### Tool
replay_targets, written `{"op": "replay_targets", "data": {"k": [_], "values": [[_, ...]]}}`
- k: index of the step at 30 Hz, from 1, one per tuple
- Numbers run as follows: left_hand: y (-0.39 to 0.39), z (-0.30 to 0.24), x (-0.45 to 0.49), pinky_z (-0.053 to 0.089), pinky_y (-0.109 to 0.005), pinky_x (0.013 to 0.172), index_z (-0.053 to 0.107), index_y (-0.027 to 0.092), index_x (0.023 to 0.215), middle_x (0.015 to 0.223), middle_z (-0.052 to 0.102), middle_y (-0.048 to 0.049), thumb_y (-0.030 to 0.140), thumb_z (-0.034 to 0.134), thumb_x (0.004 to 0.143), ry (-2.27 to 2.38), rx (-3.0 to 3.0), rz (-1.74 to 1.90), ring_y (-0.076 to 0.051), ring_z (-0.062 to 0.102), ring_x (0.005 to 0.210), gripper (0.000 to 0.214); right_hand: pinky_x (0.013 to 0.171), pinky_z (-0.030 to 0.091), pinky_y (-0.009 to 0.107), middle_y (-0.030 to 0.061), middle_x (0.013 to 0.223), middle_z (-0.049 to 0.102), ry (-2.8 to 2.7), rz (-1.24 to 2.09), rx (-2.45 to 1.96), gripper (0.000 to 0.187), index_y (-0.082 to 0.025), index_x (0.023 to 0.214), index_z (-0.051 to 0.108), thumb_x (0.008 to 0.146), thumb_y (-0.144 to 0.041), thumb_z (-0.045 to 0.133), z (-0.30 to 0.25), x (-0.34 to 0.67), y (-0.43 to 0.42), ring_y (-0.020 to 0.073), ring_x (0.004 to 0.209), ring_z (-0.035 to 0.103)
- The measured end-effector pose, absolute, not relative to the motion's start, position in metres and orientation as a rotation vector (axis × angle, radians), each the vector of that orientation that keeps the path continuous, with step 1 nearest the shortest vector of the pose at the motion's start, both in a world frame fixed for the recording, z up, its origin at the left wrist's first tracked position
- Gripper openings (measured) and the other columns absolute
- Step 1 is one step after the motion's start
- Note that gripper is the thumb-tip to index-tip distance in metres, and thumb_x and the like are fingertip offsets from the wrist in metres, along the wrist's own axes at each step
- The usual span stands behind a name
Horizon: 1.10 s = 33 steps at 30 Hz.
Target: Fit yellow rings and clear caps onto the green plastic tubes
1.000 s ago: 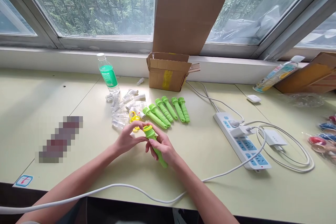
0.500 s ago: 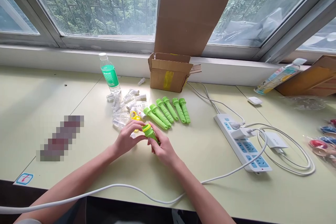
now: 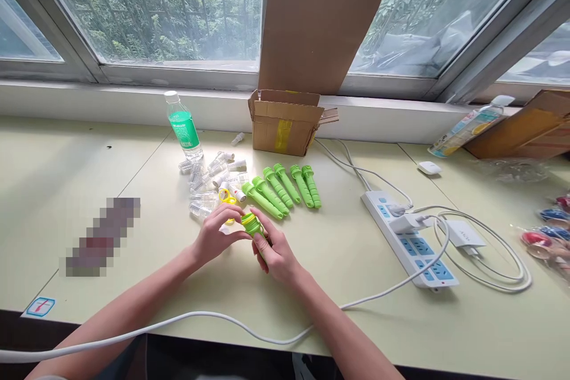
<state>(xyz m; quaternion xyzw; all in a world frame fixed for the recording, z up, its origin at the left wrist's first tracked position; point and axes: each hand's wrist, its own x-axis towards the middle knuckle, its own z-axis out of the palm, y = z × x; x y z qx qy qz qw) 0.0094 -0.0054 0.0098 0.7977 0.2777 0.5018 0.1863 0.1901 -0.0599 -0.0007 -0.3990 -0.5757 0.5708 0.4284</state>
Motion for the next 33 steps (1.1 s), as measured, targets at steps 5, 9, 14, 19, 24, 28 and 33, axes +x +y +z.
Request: {"op": "replay_targets", "data": {"k": [5,9,14,19,24,28,33], "values": [[-0.0070,0.0075,0.0106,0.052,-0.032,0.071,0.055,0.019,0.080,0.081,0.066,-0.0034,0.038,0.076,0.071,0.820,2.227,1.438,-0.018,0.062,0.077,0.030,0.031,0.033,0.018,-0.0074,0.058,0.048,-1.377,1.499,-0.978,0.055,-0.025,0.147,0.027,0.096,-0.038,0.043,0.0018,0.1909,-0.0605,0.0064,0.034,0.042],[-0.0094,0.0038,0.0124,0.051,-0.029,0.066,0.055,0.019,0.080,0.072,0.062,-0.0004,0.038,0.077,0.071,0.896,2.176,1.443,-0.015,0.059,0.070,0.030,0.031,0.035,0.019,-0.0075,0.058,0.049,-1.360,1.513,-0.954,0.055,-0.026,0.148,0.025,0.096,-0.038,0.043,0.0043,0.1915,-0.0596,0.0068,0.034,0.043],[-0.0103,0.0069,0.0135,0.051,-0.033,0.073,0.056,0.019,0.083,0.084,0.065,-0.0039,0.036,0.077,0.071,0.856,2.180,1.495,-0.018,0.060,0.080,0.030,0.031,0.036,0.019,-0.0059,0.063,0.053,-1.364,1.518,-0.968,0.058,-0.027,0.147,0.026,0.095,-0.038,0.046,0.0075,0.1923,-0.0578,0.0065,0.034,0.045],[-0.0099,0.0089,0.0126,0.051,-0.035,0.077,0.056,0.020,0.089,0.090,0.065,-0.0052,0.031,0.077,0.073,0.808,2.183,1.484,-0.019,0.061,0.087,0.028,0.031,0.041,0.021,-0.0041,0.072,0.054,-1.331,1.542,-0.937,0.059,-0.030,0.147,0.027,0.092,-0.034,0.048,0.0073,0.1930,-0.0569,0.0079,0.037,0.051],[-0.0102,0.0066,0.0117,0.051,-0.035,0.078,0.054,0.019,0.090,0.094,0.064,-0.0063,0.028,0.076,0.074,0.785,2.152,1.440,-0.019,0.061,0.089,0.028,0.033,0.046,0.022,-0.0014,0.083,0.057,-1.365,1.502,-0.941,0.066,-0.031,0.147,0.028,0.085,-0.022,0.052,0.0076,0.1919,-0.0579,0.0064,0.040,0.051],[-0.0110,0.0075,0.0118,0.050,-0.037,0.082,0.053,0.019,0.089,0.097,0.064,-0.0071,0.026,0.075,0.074,0.800,2.114,1.418,-0.020,0.060,0.093,0.027,0.034,0.048,0.023,-0.0019,0.082,0.057,-1.359,1.474,-0.995,0.066,-0.030,0.145,0.028,0.085,-0.021,0.055,0.0084,0.1887,-0.0585,0.0070,0.043,0.052],[-0.0115,0.0104,0.0121,0.050,-0.038,0.083,0.053,0.020,0.086,0.100,0.065,-0.0072,0.026,0.074,0.076,0.825,2.060,1.383,-0.021,0.062,0.096,0.024,0.035,0.050,0.024,0.0028,0.096,0.060,-1.275,1.499,-0.972,0.048,-0.026,0.125,0.039,0.084,-0.031,0.064,0.0062,0.1880,-0.0552,0.0124,0.053,0.062]]}}
